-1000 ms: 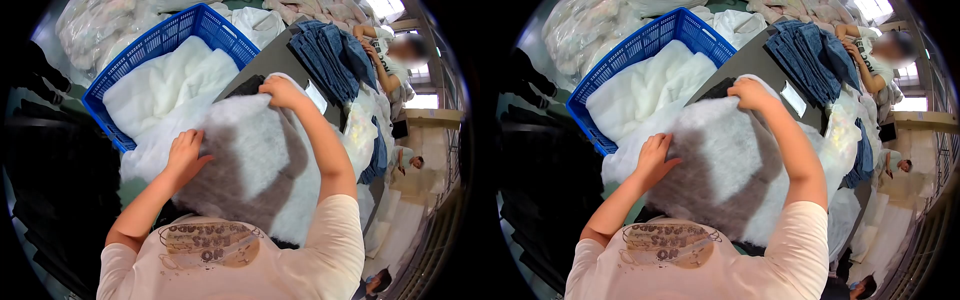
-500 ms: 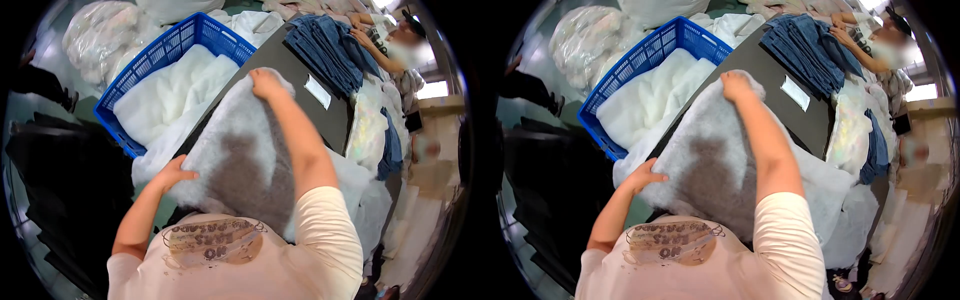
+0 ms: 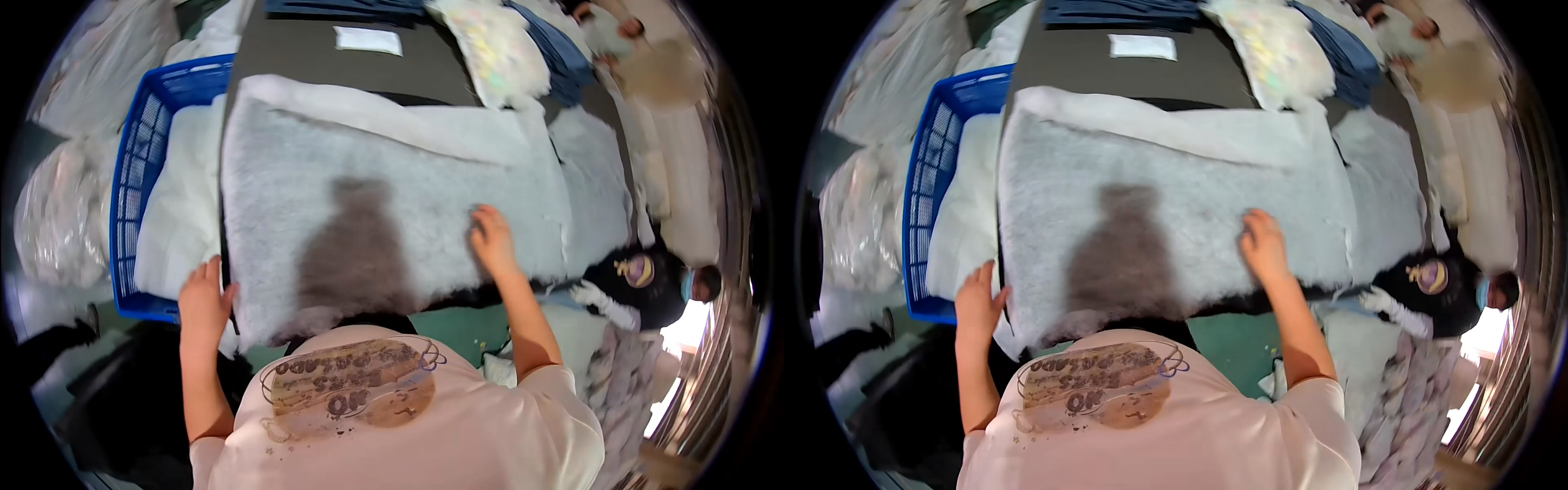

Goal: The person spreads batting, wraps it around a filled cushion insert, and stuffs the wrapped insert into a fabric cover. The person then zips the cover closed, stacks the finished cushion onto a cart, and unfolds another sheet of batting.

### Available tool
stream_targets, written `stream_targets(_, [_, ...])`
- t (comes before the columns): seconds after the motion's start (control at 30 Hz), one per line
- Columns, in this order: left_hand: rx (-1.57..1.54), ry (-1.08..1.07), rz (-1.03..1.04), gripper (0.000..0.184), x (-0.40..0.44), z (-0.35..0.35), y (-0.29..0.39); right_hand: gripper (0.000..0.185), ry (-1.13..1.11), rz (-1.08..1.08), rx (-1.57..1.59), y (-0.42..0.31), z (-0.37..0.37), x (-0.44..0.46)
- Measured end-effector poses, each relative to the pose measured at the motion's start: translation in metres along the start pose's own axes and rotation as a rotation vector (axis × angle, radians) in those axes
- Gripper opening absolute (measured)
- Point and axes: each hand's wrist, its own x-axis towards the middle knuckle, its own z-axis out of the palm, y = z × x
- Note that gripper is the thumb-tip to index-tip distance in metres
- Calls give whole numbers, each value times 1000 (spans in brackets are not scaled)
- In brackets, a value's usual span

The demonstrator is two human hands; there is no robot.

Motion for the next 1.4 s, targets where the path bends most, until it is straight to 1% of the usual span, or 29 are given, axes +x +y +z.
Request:
stream_targets(0.03, [80, 71, 135, 43, 18, -5, 6, 33, 56, 110, -93, 31, -12, -19])
stream_targets(0.1, [-126, 20, 205, 43, 48, -9, 35, 25, 178, 222, -227, 92, -37, -58])
stream_targets(0.17, [-195, -50, 318, 44, 70, -4, 71, 18, 371, 481, 227, 146, -55, -89])
stream_targets(0.23, [-117, -76, 414, 48, 75, 13, 103, 16, 588, 713, 480, 198, -67, -113])
stream_targets(0.3, [-46, -65, 460, 53, 79, 39, 125, 19, 639, 843, 284, 248, -79, -115])
stream_targets(0.37, [12, -33, 469, 59, 80, 75, 136, 28, 656, 718, 12, 309, -60, -115])
stream_targets(0.4, [30, -53, 382, 65, 77, 96, 133, 31, 657, 651, -89, 349, -33, -115])
stream_targets(0.43, [89, -38, 380, 65, 71, 106, 133, 35, 662, 583, -192, 370, -17, -118])
stream_targets(0.47, [145, -28, 377, 65, 65, 115, 137, 37, 411, 620, -130, 343, -24, -107])
stream_targets(0.57, [251, -66, 424, 63, 46, 121, 114, 31, 129, 572, 13, 297, -54, -90])
stream_targets(0.6, [242, -77, 430, 62, 40, 117, 99, 25, 148, 479, 39, 300, -68, -93])
stream_targets(0.63, [238, -77, 437, 61, 40, 114, 91, 23, 272, 416, 95, 315, -75, -103])
stream_targets(0.67, [237, -87, 431, 61, 40, 113, 91, 24, 225, 557, 61, 321, -94, -109])
stream_targets(0.7, [240, -102, 426, 60, 39, 112, 90, 24, 189, 559, -19, 341, -106, -124])
stream_targets(0.77, [231, -113, 421, 59, 45, 110, 94, 24, 160, 654, 33, 370, -118, -139])
stream_targets(0.8, [215, -120, 418, 58, 47, 109, 98, 25, 105, 610, 53, 378, -124, -138])
stream_targets(0.83, [198, -129, 415, 57, 53, 102, 112, 31, -33, 681, 154, 387, -129, -132])
stream_targets(0.87, [206, -42, 461, 43, 60, 91, 126, 38, -103, 635, 46, 396, -133, -127])
stream_targets(0.9, [138, -10, 397, 38, 70, 93, 121, 45, -168, 585, -63, 393, -143, -111])
stream_targets(0.97, [9, 59, 270, 27, 89, 96, 101, 56, -152, 555, -379, 392, -145, -64])
stream_targets(1.0, [31, 263, 317, 17, 112, 82, 134, 58, -54, 591, -180, 366, -150, -21])
stream_targets(1.03, [46, 359, 331, 24, 136, 85, 131, 60, 44, 623, 20, 333, -149, 29])
stream_targets(1.07, [57, 458, 347, 31, 158, 89, 126, 61, 79, 429, 82, 313, -142, 66])
stream_targets(1.13, [-109, 453, 101, 52, 200, 84, 146, 62, 118, 106, 102, 292, -121, 130])
stream_targets(1.17, [-56, 364, -16, 61, 220, 72, 163, 64, 122, -21, 66, 290, -112, 159])
stream_targets(1.2, [-5, 274, -138, 70, 240, 59, 177, 63, 116, -47, 45, 293, -107, 185])
stream_targets(1.3, [406, 73, -202, 66, 289, 58, 171, 63, 126, -119, -30, 321, -84, 262])
stream_targets(1.33, [399, 128, -99, 63, 300, 64, 148, 62, 160, -130, -66, 355, -64, 283])
stream_targets(1.4, [377, 232, 114, 57, 324, 79, 93, 66, 94, -123, 59, 379, -55, 299])
